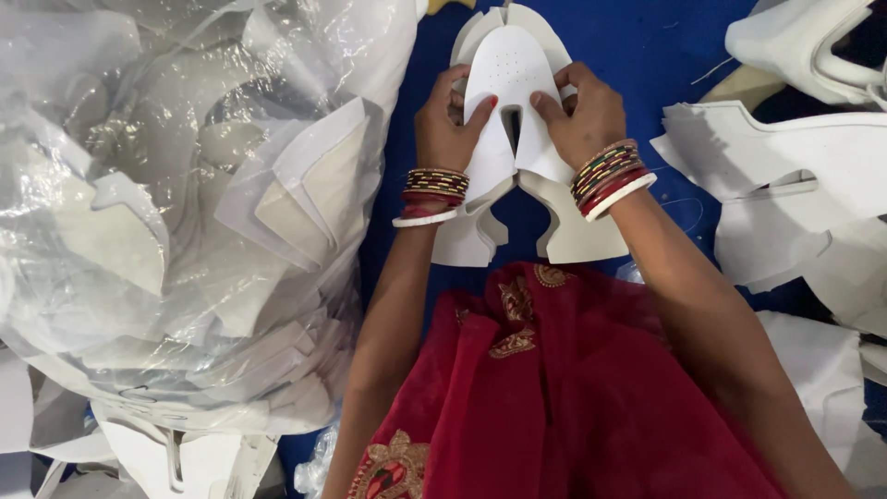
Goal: The person repeatedly picks up white shoe parts from a pile, aligns them, and places them onto a stack on a blue surface. The hands handle the parts directly without visible tools.
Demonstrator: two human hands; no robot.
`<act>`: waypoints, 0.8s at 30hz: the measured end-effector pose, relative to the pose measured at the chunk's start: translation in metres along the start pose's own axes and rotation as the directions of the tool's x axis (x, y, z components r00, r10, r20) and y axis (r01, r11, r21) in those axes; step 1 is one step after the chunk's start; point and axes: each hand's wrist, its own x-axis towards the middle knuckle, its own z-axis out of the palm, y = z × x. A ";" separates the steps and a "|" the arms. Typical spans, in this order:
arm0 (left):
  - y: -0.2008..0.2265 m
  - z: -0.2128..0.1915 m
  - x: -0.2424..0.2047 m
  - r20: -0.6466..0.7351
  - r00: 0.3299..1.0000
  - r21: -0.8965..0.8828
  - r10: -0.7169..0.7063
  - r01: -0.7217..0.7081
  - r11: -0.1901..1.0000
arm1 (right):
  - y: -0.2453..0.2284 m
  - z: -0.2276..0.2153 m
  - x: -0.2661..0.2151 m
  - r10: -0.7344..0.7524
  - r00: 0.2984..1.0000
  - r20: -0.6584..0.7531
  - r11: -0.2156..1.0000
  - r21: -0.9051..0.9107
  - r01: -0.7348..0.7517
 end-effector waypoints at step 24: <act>0.006 -0.004 0.004 0.108 0.979 0.427 0.174 -0.204 0.881 | -0.008 -0.014 0.006 -0.128 0.991 -0.046 0.936 -0.336 0.106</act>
